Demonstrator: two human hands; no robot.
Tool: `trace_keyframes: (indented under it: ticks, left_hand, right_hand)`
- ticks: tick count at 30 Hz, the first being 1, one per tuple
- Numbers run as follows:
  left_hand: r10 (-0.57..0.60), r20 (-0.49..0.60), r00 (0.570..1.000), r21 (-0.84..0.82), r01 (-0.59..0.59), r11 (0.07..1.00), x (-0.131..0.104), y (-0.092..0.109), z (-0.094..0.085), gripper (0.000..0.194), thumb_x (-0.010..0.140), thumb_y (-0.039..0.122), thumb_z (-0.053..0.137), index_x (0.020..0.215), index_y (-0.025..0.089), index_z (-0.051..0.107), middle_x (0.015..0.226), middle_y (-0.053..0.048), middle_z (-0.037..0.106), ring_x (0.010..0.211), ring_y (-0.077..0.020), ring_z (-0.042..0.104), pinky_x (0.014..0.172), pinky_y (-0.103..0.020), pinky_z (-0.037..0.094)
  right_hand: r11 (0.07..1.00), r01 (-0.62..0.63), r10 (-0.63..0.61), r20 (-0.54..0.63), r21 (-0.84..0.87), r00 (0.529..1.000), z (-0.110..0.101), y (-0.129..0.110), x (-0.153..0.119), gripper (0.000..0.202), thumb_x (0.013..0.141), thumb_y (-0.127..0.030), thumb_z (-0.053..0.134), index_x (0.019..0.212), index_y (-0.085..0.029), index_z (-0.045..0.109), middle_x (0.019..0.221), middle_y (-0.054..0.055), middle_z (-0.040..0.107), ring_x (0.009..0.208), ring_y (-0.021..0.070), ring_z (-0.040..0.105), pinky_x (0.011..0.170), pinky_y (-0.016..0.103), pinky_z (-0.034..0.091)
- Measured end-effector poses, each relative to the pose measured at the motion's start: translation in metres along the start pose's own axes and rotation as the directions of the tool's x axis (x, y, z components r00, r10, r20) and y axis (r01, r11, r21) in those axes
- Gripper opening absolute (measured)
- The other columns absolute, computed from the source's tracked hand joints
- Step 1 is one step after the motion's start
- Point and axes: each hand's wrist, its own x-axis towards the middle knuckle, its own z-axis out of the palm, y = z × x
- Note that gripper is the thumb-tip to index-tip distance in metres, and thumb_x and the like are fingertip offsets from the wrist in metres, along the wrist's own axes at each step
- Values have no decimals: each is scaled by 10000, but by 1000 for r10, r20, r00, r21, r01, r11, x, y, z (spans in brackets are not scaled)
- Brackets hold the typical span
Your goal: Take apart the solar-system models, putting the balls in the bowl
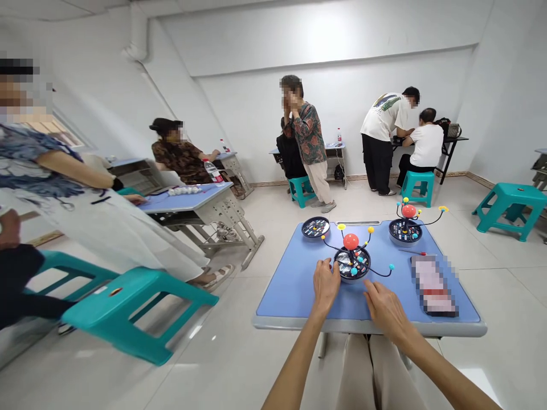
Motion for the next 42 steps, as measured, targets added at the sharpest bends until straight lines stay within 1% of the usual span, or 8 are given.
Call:
trace_keyframes:
  ticks: [5, 11, 17, 21, 25, 31, 36, 42]
  left_hand:
    - [-5, 4, 1000, 6, 5, 1000, 1, 5, 4, 377, 868, 326, 524, 1161, 123, 647, 967, -107, 633, 918, -233, 629, 846, -343, 474]
    - [23, 8, 1000, 29, -24, 999, 1, 3, 1, 319, 877, 171, 429, 1044, 140, 699, 905, -101, 627, 855, -201, 626, 818, -311, 465]
    - [49, 26, 998, 49, -50, 998, 0, -2, -7, 329, 854, 127, 401, 924, 157, 721, 832, -94, 616, 819, -206, 621, 775, -309, 456]
    - [54, 44, 998, 44, -56, 997, 1, -2, -8, 331, 853, 132, 397, 918, 162, 720, 828, -101, 617, 834, -218, 624, 781, -317, 457]
    - [35, 40, 999, -1, -35, 999, -2, -8, -4, 348, 885, 207, 412, 1104, 139, 674, 952, -117, 645, 873, -216, 637, 823, -336, 477]
    - [144, 75, 987, -439, -97, 893, -22, -36, -2, 669, 750, 133, 491, 1414, 175, 425, 1367, -114, 544, 1253, -219, 522, 1083, -391, 401]
    - [256, 231, 939, -528, -100, 843, -29, -42, -6, 922, 651, 124, 571, 1511, 188, 246, 1577, -124, 302, 1461, -275, 267, 1211, -451, 214]
    - [241, 317, 917, -574, -16, 818, -28, -43, -14, 909, 737, 280, 658, 1524, 192, 211, 1578, -142, 296, 1462, -311, 262, 1208, -484, 205]
  right_hand:
    - [992, -125, 127, -70, 35, 989, -3, 18, -23, 297, 977, -249, 371, 913, -189, 654, 815, 63, 617, 657, 165, 574, 581, 266, 350]
    - [912, -295, 315, -26, 286, 949, -15, 42, 7, 301, 931, -291, 385, 824, -186, 646, 722, 65, 663, 648, 193, 595, 630, 286, 388]
    - [695, -442, 381, 231, 567, 895, -18, 59, 54, 245, 858, -322, 436, 782, -182, 623, 679, 34, 676, 482, 144, 542, 483, 249, 396]
    - [581, -559, 322, 465, 591, 825, -12, 52, 77, 242, 851, -324, 483, 680, -171, 562, 606, 13, 643, 424, 104, 508, 417, 208, 374]
    - [658, -596, 354, 510, 460, 784, -14, 42, 92, 254, 820, -312, 555, 611, -169, 533, 523, -9, 601, 413, 87, 493, 435, 192, 368]
    - [856, -462, 322, 462, 230, 826, -34, 33, 100, 320, 792, -320, 531, 506, -177, 530, 498, 11, 591, 463, 101, 492, 483, 220, 318]
    - [910, -400, 320, 429, 109, 845, -41, 24, 103, 311, 790, -341, 555, 529, -176, 582, 562, 37, 616, 569, 125, 519, 522, 238, 281]
    - [928, -363, 289, 450, 85, 845, -38, 26, 104, 310, 828, -339, 537, 587, -168, 633, 595, 49, 627, 603, 133, 512, 528, 251, 257]
